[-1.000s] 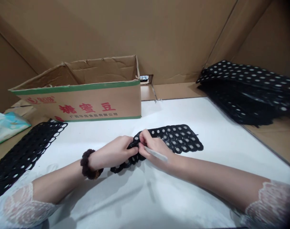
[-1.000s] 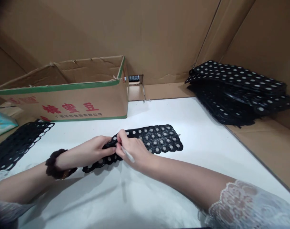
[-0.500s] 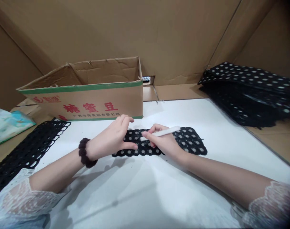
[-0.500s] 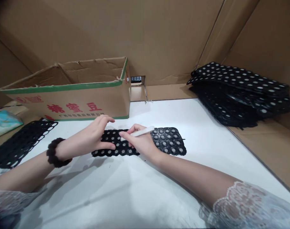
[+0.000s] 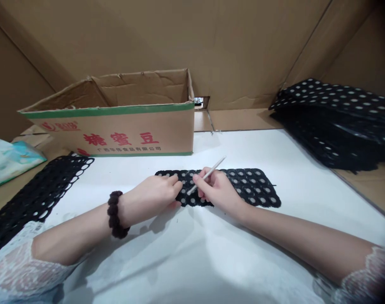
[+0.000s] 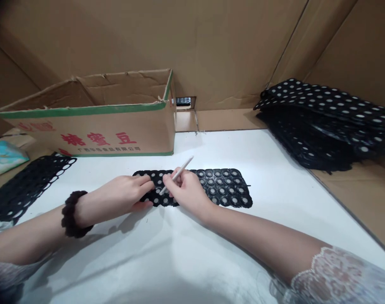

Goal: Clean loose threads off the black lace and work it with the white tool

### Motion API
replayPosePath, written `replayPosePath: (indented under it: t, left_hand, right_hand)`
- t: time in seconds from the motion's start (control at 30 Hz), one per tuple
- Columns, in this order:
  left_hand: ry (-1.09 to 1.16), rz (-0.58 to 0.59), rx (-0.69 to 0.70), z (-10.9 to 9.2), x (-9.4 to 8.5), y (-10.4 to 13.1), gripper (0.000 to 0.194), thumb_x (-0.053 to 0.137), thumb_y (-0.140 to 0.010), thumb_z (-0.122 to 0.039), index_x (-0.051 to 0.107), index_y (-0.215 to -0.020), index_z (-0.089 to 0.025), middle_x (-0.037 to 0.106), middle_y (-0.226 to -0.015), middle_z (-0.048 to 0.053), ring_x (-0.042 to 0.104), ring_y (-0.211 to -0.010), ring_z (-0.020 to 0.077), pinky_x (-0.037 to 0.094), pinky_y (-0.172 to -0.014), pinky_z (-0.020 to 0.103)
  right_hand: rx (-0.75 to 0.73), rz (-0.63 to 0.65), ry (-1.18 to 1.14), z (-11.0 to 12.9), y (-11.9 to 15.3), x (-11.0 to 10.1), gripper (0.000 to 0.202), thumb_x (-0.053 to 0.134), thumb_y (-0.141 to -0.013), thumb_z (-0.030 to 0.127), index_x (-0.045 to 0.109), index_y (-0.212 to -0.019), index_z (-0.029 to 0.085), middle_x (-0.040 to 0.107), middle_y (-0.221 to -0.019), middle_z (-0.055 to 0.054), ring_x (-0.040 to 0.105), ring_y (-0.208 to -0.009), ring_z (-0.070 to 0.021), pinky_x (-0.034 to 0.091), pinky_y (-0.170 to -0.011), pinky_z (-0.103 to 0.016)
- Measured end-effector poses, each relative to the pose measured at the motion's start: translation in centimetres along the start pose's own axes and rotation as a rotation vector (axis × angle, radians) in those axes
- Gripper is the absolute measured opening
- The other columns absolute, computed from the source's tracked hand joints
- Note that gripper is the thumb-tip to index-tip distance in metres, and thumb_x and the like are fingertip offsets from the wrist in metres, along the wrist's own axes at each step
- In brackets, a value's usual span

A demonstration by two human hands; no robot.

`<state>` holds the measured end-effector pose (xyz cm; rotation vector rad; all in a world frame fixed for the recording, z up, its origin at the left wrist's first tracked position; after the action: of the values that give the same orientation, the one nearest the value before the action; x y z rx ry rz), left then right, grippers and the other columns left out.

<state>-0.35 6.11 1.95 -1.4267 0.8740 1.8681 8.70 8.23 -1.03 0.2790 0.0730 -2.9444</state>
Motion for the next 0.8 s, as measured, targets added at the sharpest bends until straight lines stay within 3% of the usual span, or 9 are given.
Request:
replayPosePath:
  t: [0.2,0.43,0.53,0.7,0.8]
  left_hand:
    - [-0.095,-0.081,0.066,-0.9,0.2,0.1,0.01,0.038,-0.079,-0.017,0.047,-0.074,-0.015,0.052,-0.071,0.004,0.051,-0.06,0.0164,0.041,-0.054,0.029]
    - [-0.065,-0.147,0.117,-0.4,0.5,0.5,0.03,0.037,-0.085,-0.042,0.048,-0.08,-0.014,0.053,-0.076,0.005,0.052,-0.069,0.0178,0.041,-0.057,0.029]
    - [-0.094,-0.182,0.111,-0.8,0.5,0.5,0.024,0.037,-0.086,-0.035,0.047,-0.075,-0.015,0.052,-0.071,0.003,0.051,-0.062,0.0161,0.039,-0.054,0.028]
    - [-0.221,-0.361,0.138,-1.7,0.2,0.6,0.017,0.037,-0.081,-0.015,0.043,-0.065,-0.016,0.047,-0.059,0.001,0.044,-0.051,0.0141,0.034,-0.048,0.027]
    - [-0.261,-0.405,0.215,-1.9,0.3,0.7,0.017,0.039,-0.081,-0.015,0.042,-0.064,-0.016,0.046,-0.058,0.0,0.043,-0.05,0.0134,0.032,-0.047,0.027]
  right_hand:
    - [-0.009,-0.008,0.047,0.0,0.0,-0.1,0.026,0.042,-0.083,0.038,0.04,-0.065,0.018,0.045,-0.049,0.004,0.043,-0.046,-0.0082,0.035,-0.047,-0.021]
    - [-0.008,-0.012,0.085,-0.1,0.0,0.0,0.02,0.043,-0.081,0.03,0.039,-0.065,0.019,0.046,-0.048,0.004,0.043,-0.045,-0.0085,0.035,-0.047,-0.021]
    - [-0.019,-0.015,0.11,-0.1,0.0,0.0,0.019,0.044,-0.08,0.029,0.04,-0.065,0.019,0.045,-0.048,0.005,0.042,-0.045,-0.0084,0.034,-0.046,-0.021]
    - [0.022,-0.013,0.058,-0.2,-0.1,-0.1,0.017,0.045,-0.079,0.028,0.042,-0.065,0.018,0.048,-0.048,0.004,0.043,-0.044,-0.0082,0.034,-0.045,-0.02]
    - [0.033,-0.015,0.07,-0.1,-0.1,-0.2,0.016,0.046,-0.077,0.028,0.043,-0.065,0.018,0.05,-0.048,0.003,0.045,-0.044,-0.0083,0.035,-0.045,-0.02]
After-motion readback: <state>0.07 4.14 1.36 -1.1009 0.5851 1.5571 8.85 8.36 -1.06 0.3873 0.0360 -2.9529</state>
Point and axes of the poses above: each hand's wrist, its own y-axis away from the middle knuckle, its own x-axis out of the palm, z = x × y, the point moved 9 cm from there along -y, towards the middle knuckle
